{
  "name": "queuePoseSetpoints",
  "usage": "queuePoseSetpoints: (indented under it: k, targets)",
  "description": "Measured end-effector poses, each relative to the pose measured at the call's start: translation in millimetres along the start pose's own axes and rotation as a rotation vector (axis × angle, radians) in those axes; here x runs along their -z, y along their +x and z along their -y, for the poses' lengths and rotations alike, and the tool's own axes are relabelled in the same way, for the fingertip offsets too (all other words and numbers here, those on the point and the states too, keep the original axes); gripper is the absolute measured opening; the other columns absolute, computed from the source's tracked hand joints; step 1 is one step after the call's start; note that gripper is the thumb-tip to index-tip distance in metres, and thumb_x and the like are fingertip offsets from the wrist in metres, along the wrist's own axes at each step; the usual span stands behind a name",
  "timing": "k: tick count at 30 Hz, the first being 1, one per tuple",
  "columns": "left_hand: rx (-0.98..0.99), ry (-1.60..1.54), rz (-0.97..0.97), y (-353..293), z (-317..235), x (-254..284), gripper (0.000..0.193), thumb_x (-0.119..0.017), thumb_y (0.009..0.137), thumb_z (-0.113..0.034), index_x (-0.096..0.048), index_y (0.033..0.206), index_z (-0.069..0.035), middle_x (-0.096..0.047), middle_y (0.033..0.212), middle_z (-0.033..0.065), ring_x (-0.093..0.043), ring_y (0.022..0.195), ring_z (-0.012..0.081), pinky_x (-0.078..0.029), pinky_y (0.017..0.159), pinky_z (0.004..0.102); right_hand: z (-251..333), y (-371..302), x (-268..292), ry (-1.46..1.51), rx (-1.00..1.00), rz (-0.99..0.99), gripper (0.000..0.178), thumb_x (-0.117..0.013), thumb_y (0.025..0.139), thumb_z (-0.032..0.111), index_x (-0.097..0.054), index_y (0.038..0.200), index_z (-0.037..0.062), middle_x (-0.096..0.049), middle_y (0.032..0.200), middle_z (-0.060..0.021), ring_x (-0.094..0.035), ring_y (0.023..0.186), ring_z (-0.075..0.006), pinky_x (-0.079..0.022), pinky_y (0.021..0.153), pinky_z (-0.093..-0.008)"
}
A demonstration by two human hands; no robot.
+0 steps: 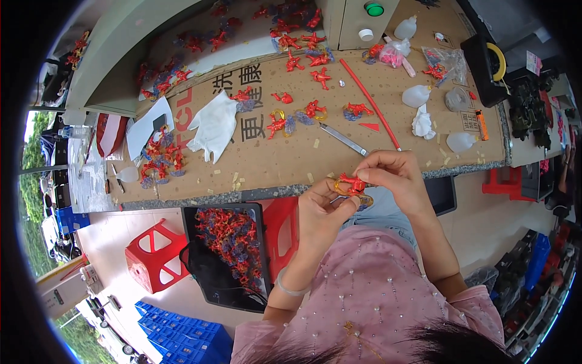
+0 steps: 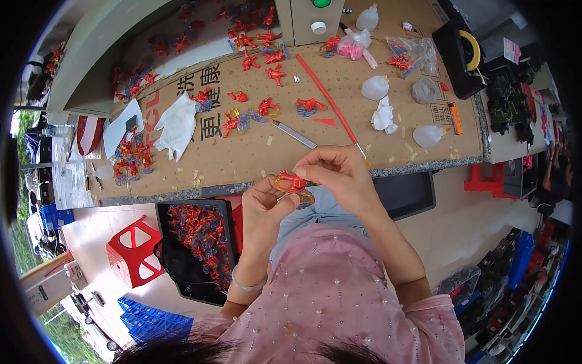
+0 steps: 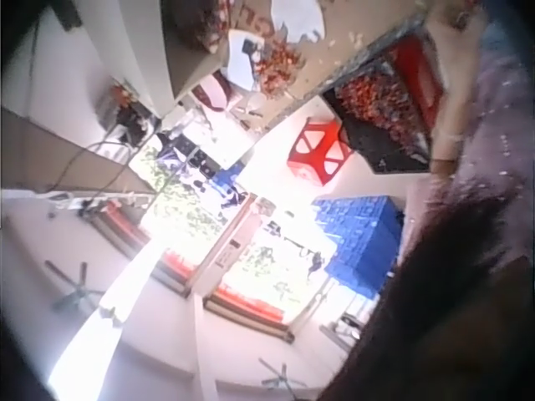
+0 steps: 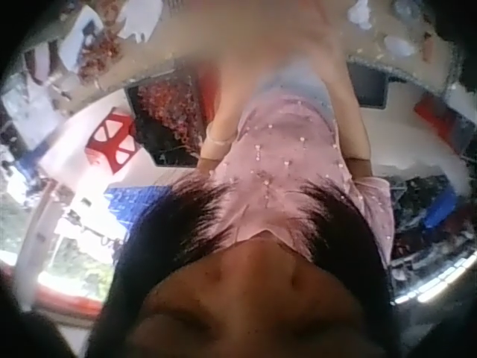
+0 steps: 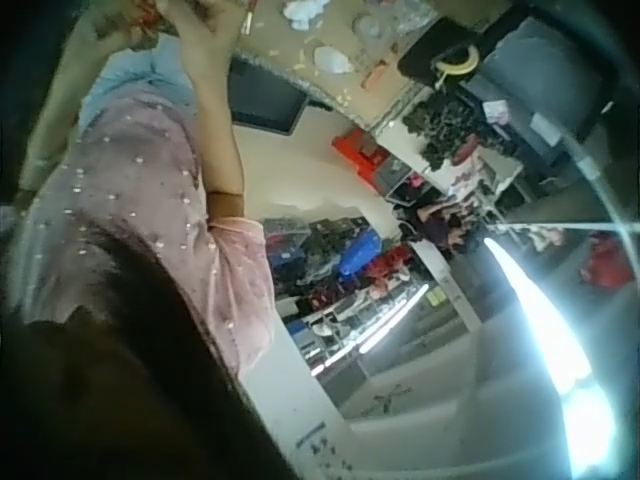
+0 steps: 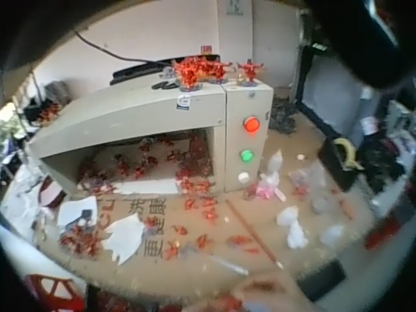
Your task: The person assembles toy figurines by trimming parts with a blade, applying glue from a bottle, and pressing the figurine components together by hand.
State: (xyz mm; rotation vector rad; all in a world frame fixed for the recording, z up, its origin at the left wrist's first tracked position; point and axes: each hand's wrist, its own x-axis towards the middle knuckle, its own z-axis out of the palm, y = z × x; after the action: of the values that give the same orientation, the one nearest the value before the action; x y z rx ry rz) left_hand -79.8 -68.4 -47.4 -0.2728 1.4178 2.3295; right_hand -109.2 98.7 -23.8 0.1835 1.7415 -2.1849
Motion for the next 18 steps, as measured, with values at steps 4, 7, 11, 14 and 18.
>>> queuePoseSetpoints:
  k: [4,7,11,14,18]
  targets:
    - [0.031,-0.015,0.033,2,4,3,0.018,-0.059,0.08,0.006,-0.062,0.097,0.003,-0.067,0.093,0.0079,-0.064,0.086,0.0124,-0.052,0.077,0.0261,-3,-1,2,-0.006,0.05,0.017,0.015,-0.066,0.085,0.005,-0.067,0.095,-0.0063,-0.068,0.086,-0.0079,-0.064,0.077,-0.0095,-0.051,0.072,-0.0223]
    - [0.047,-0.15,0.075,7,9,10,0.022,-0.055,0.082,0.001,-0.061,0.103,0.006,-0.067,0.096,0.0111,-0.064,0.086,0.0172,-0.052,0.079,0.03,1,-2,-4,-0.066,0.122,0.034,0.018,-0.065,0.088,0.01,-0.067,0.1,-0.0042,-0.068,0.091,-0.0066,-0.062,0.088,-0.0099,-0.05,0.076,-0.0246]
    - [0.235,-0.5,0.268,11,0,18,0.021,-0.057,0.088,-0.008,-0.06,0.105,0.004,-0.066,0.097,0.0125,-0.065,0.086,0.0189,-0.052,0.078,0.0287,2,1,0,0.001,0.277,0.132,0.019,-0.064,0.089,0.012,-0.067,0.103,-0.0008,-0.068,0.093,-0.0052,-0.059,0.096,-0.0109,-0.049,0.08,-0.0263]
    - [0.324,-0.589,0.362,14,2,21,0.027,-0.054,0.092,-0.018,-0.06,0.106,0.005,-0.065,0.101,0.0157,-0.066,0.087,0.0238,-0.053,0.075,0.0296,0,6,7,-0.2,0.403,0.217,0.017,-0.064,0.087,0.01,-0.068,0.101,0.0019,-0.068,0.092,-0.005,-0.057,0.097,-0.0124,-0.048,0.08,-0.0276]
    - [0.42,-0.544,0.427,17,6,17,0.034,-0.05,0.095,-0.023,-0.056,0.112,0.006,-0.064,0.102,0.0172,-0.065,0.09,0.0266,-0.053,0.074,0.0301,2,8,16,-0.396,0.407,0.262,0.016,-0.066,0.083,0.006,-0.07,0.098,0.001,-0.066,0.092,-0.0067,-0.061,0.088,-0.013,-0.05,0.075,-0.028]
